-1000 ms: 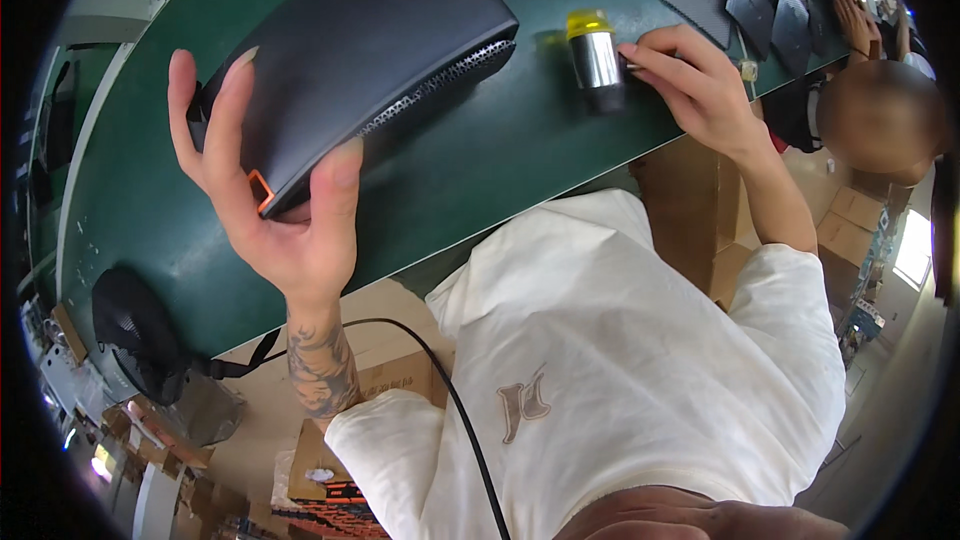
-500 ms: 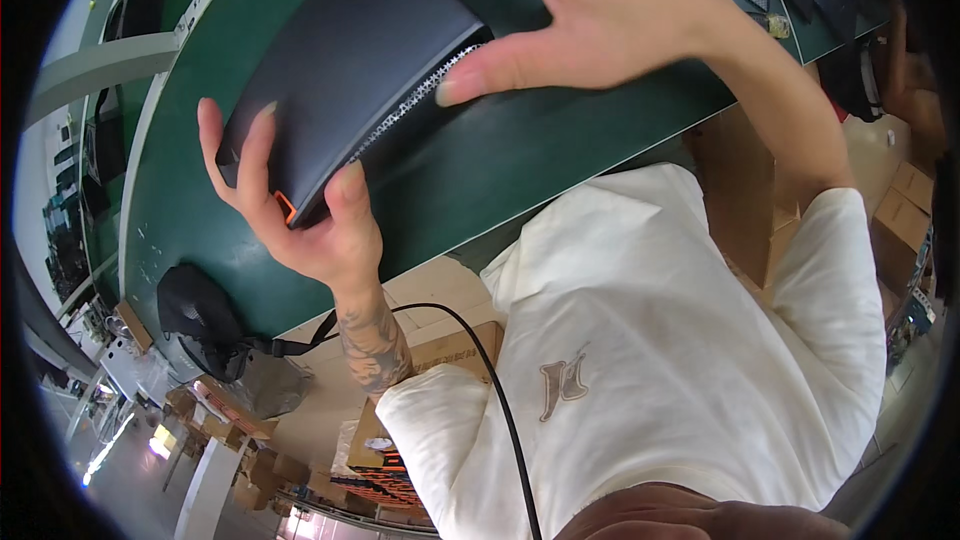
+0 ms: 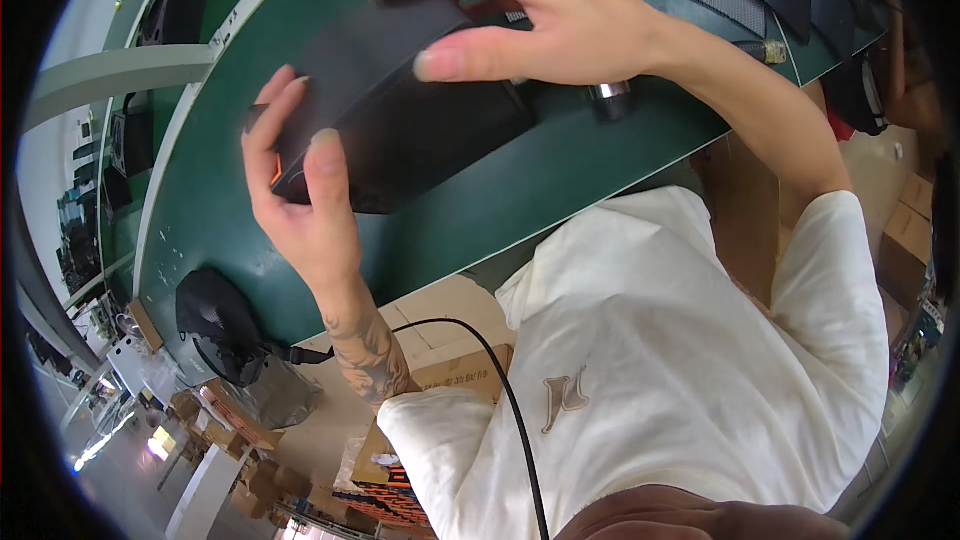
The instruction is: The person repeatedly assembles small black speaker units by placing a mesh grille over the speaker driver and tapping it into place with a rubber mallet. They handle multiple units one at a time, flipping them to check fit and alignment, then move completed units aside on the green workbench.
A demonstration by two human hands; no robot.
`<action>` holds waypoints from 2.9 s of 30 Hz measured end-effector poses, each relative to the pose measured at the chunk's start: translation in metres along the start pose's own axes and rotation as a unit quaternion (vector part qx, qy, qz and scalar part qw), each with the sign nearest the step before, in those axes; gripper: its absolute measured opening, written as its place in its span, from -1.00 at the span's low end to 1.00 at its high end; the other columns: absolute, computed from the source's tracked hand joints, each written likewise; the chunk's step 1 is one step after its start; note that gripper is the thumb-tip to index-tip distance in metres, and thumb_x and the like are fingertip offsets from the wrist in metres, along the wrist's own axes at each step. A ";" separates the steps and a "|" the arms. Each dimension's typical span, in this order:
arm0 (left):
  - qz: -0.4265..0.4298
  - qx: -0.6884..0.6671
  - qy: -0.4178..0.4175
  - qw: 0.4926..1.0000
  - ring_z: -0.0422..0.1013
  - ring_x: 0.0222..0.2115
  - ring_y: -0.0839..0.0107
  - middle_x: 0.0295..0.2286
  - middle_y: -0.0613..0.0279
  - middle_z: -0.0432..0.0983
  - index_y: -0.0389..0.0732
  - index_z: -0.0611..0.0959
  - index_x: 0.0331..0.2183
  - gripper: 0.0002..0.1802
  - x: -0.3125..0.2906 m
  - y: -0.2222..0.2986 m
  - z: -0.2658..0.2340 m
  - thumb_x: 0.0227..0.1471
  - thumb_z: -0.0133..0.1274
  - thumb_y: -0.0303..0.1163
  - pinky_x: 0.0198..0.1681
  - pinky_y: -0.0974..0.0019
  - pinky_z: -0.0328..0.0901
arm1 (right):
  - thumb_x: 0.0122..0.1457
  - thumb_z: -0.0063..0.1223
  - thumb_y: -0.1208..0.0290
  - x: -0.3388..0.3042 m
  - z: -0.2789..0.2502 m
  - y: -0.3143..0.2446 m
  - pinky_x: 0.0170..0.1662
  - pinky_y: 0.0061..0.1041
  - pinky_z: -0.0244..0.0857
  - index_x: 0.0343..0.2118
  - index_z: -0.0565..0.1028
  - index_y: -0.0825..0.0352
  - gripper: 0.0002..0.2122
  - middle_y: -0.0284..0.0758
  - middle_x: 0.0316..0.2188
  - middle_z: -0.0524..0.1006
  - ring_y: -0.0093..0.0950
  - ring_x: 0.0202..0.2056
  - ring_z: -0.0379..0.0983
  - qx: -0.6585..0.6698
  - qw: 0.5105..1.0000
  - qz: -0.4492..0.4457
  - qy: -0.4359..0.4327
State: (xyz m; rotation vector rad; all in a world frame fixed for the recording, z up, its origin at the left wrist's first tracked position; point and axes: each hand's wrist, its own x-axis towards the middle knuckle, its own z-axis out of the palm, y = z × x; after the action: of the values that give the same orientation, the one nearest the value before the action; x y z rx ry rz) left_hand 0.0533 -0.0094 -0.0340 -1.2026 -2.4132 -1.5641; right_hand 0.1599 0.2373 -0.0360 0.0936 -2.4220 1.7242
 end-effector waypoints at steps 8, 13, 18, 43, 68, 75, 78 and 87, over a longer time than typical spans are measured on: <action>-0.008 -0.188 0.029 0.982 0.36 0.16 0.13 0.16 -0.21 0.37 -0.36 0.52 -0.03 -0.49 -0.003 -0.009 0.012 0.17 0.26 -0.18 0.25 0.11 0.29 | 0.26 0.19 0.05 -0.003 0.009 0.016 0.15 -0.38 0.33 0.20 0.43 0.28 -0.46 -0.15 0.08 0.52 -0.31 0.05 0.48 0.064 0.994 -0.084 0.029; -0.125 -0.217 0.073 0.965 0.44 0.01 0.29 0.03 -0.05 0.50 -0.31 0.60 -0.06 -0.61 0.010 0.003 0.019 0.16 0.25 -0.27 0.13 0.23 0.33 | 0.27 0.18 0.09 0.006 0.014 0.006 0.09 -0.41 0.36 0.10 0.50 0.34 -0.53 -0.08 -0.07 0.59 -0.31 -0.02 0.53 0.133 0.989 -0.009 0.057; -0.280 -0.281 0.040 0.917 0.51 -0.20 0.47 -0.18 0.14 0.61 -0.35 0.63 -0.10 -0.71 0.031 -0.008 0.007 0.26 0.16 -0.33 -0.03 0.40 0.38 | 0.38 0.08 0.08 0.022 0.004 0.007 0.04 -0.48 0.35 0.19 0.44 0.29 -0.54 -0.25 -0.07 0.58 -0.48 -0.05 0.50 -0.008 0.996 0.087 0.006; 0.109 0.198 -0.169 0.959 0.30 0.27 0.02 0.21 0.06 0.44 -0.16 0.63 0.13 -0.39 0.026 -0.011 -0.014 0.04 0.29 -0.24 0.38 -0.16 -0.02 | 0.35 -0.01 0.50 -0.009 -0.072 -0.076 -0.37 -0.40 0.34 -0.04 0.54 0.46 -0.78 -0.14 -0.40 0.56 -0.28 -0.45 0.48 -0.284 0.956 -0.076 -0.010; 0.144 0.188 -0.106 0.966 0.37 0.23 0.24 0.14 0.23 0.53 -0.07 0.69 0.07 -0.51 0.023 -0.024 -0.008 0.08 0.26 -0.21 0.35 0.00 0.08 | 0.27 0.16 0.51 -0.025 -0.056 -0.080 -0.31 -0.33 0.39 0.08 0.54 0.40 -0.67 -0.15 -0.38 0.52 -0.21 -0.37 0.49 -0.300 0.937 -0.145 -0.102; -0.001 0.046 -0.121 0.992 0.35 0.23 0.19 0.12 0.07 0.54 -0.15 0.48 0.26 -0.42 0.034 -0.010 -0.013 0.39 -0.26 -0.07 0.33 0.22 0.12 | 0.28 0.13 0.50 -0.006 -0.039 -0.106 -0.36 -0.30 0.38 0.03 0.55 0.40 -0.72 -0.16 -0.47 0.50 -0.17 -0.43 0.47 -0.372 0.905 -0.112 -0.172; 0.033 -0.004 -0.124 0.992 0.41 0.18 0.21 0.10 0.12 0.56 -0.11 0.41 0.31 -0.40 0.033 -0.039 -0.013 0.41 -0.35 -0.06 0.30 0.22 0.17 | 0.27 0.14 0.49 0.003 -0.015 -0.123 -0.34 -0.28 0.40 0.01 0.55 0.38 -0.73 -0.16 -0.43 0.52 -0.15 -0.40 0.51 -0.381 0.906 -0.091 -0.162; 0.033 -0.165 -0.163 0.972 0.43 0.14 0.29 0.08 0.10 0.58 -0.11 0.50 0.25 -0.51 0.039 -0.071 -0.021 0.38 -0.18 -0.24 0.28 0.23 0.20 | 0.25 0.19 0.44 0.029 -0.024 -0.102 -0.34 -0.34 0.40 0.01 0.58 0.39 -0.71 -0.17 -0.40 0.58 -0.19 -0.39 0.52 -0.355 0.901 -0.138 -0.208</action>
State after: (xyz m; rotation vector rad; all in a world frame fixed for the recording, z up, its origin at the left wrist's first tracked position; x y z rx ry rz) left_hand -0.0253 -0.0172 -0.0616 -1.7018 -2.3141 -1.9406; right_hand 0.1483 0.2278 0.0716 0.7255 -2.9870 0.6741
